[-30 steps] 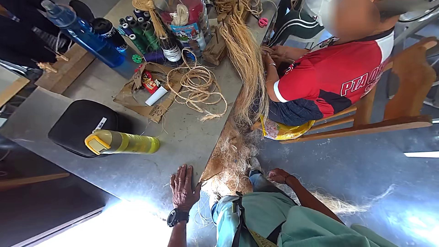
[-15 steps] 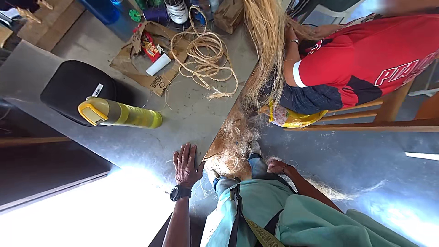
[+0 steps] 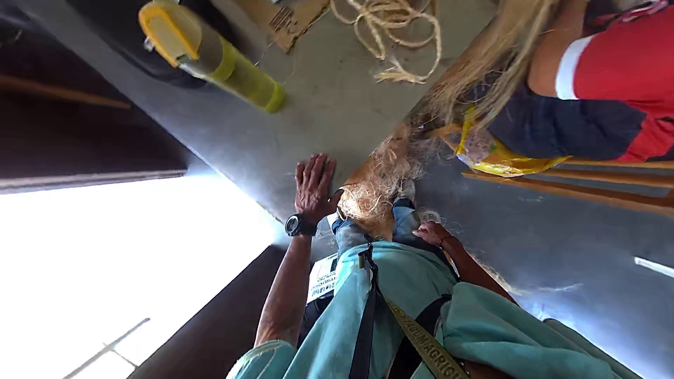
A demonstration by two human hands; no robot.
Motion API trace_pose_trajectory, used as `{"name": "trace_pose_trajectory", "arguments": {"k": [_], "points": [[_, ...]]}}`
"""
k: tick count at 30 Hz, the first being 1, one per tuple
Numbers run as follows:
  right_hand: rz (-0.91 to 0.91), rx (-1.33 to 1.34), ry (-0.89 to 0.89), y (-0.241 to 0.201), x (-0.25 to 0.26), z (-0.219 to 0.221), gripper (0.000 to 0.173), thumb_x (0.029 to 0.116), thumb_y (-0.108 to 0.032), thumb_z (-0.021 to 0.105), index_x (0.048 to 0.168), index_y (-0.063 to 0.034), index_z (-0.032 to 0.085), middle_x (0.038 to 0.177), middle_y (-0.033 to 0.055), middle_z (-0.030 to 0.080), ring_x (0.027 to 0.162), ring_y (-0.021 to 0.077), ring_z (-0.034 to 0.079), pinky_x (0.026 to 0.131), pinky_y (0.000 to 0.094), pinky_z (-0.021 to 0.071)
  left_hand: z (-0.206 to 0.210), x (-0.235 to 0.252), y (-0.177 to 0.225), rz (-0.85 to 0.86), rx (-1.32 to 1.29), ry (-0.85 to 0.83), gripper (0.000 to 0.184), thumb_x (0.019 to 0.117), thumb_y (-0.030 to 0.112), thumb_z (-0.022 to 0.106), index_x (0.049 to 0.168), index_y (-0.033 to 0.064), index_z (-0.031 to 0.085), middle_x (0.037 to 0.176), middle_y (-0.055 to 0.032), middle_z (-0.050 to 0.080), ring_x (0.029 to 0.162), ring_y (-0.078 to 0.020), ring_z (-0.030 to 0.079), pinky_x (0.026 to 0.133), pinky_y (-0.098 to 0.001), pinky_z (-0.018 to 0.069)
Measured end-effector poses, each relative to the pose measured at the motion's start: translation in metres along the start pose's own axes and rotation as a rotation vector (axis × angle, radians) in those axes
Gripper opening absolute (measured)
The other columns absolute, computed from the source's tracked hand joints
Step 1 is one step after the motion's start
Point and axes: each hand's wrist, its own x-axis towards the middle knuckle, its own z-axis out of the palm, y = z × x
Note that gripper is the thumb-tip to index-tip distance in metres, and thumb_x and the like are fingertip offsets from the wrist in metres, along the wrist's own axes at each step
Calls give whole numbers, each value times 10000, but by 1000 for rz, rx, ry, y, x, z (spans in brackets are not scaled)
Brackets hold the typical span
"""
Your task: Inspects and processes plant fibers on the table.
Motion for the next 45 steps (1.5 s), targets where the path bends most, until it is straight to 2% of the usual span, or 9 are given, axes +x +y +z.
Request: {"name": "trace_pose_trajectory", "arguments": {"k": [5, 12, 16, 25, 30, 34, 37, 41, 45], "points": [[-53, -52, -65, -9, -3, 1, 520, 1004, -434, 637, 1190, 49, 690, 1250, 269, 653, 1240, 386, 591, 1097, 536, 412, 0, 1, -3, 18, -20, 8, 804, 846, 507, 685, 1545, 183, 456, 1632, -112, 384, 1531, -318, 306, 1247, -600, 146], [-80, -138, -65, -10, 3, 14, 397, 985, -279, 689, 1218, 43, 682, 1259, 262, 651, 1233, 382, 599, 1095, 530, 429, -4, 5, 0, -9, -39, 5, 791, 844, 488, 718, 1530, 168, 489, 1620, -126, 402, 1530, -330, 310, 1252, -609, 158], [-52, -101, -44, -18, -2, 16, 300, 966, -224, 708, 1134, 24, 716, 1128, 241, 699, 1113, 364, 652, 1019, 546, 474, 1, 6, -1, 11, -35, 15, 797, 830, 486, 731, 1524, 172, 497, 1625, -113, 399, 1532, -320, 309, 1251, -600, 163], [-235, -129, -188, -38, -26, 11, 144, 939, -103, 673, 919, 30, 723, 863, 166, 689, 838, 257, 644, 832, 473, 509, 1, 4, 4, -8, -74, 37, 822, 762, 434, 805, 1494, 167, 543, 1620, -97, 409, 1539, -294, 292, 1259, -587, 154], [-252, -118, -194, -57, -45, 15, 136, 960, -41, 621, 942, 40, 730, 869, 165, 704, 833, 236, 666, 833, 446, 531, 1, 3, 4, -35, -113, 65, 796, 758, 405, 814, 1481, 190, 560, 1598, -86, 444, 1525, -277, 325, 1262, -565, 166], [-208, -274, -248, -59, -19, 26, 307, 1024, -154, 558, 822, 47, 670, 778, 171, 635, 763, 255, 598, 770, 471, 475, -4, 4, 8, -73, -178, 42, 846, 713, 369, 858, 1480, 177, 558, 1589, -96, 453, 1520, -293, 332, 1259, -572, 175], [-144, -403, -287, -64, -6, 29, 509, 1080, -350, 483, 930, 75, 721, 979, 258, 706, 982, 359, 673, 938, 548, 486, -7, 6, 27, -163, -259, 85, 701, 789, 403, 815, 1407, 133, 622, 1566, -105, 482, 1522, -303, 328, 1262, -585, 166], [21, -485, -298, -84, -8, 20, 631, 1078, -487, 441, 1105, 87, 703, 1173, 287, 682, 1169, 385, 637, 1049, 557, 446, -4, -6, 75, -114, -553, 174, 424, 875, 313, 751, 1232, 86, 723, 1322, -97, 663, 1330, -255, 546, 1149, -423, 423], [72, -576, -326, -87, -1, 7, 626, 1075, -481, 455, 1058, 96, 698, 1107, 285, 686, 1098, 376, 651, 996, 557, 465, 6, -51, 101, -138, -900, -119, 359, 988, 265, 659, 1246, 16, 691, 1224, -166, 695, 1189, -290, 645, 1055, -438, 492]]}}
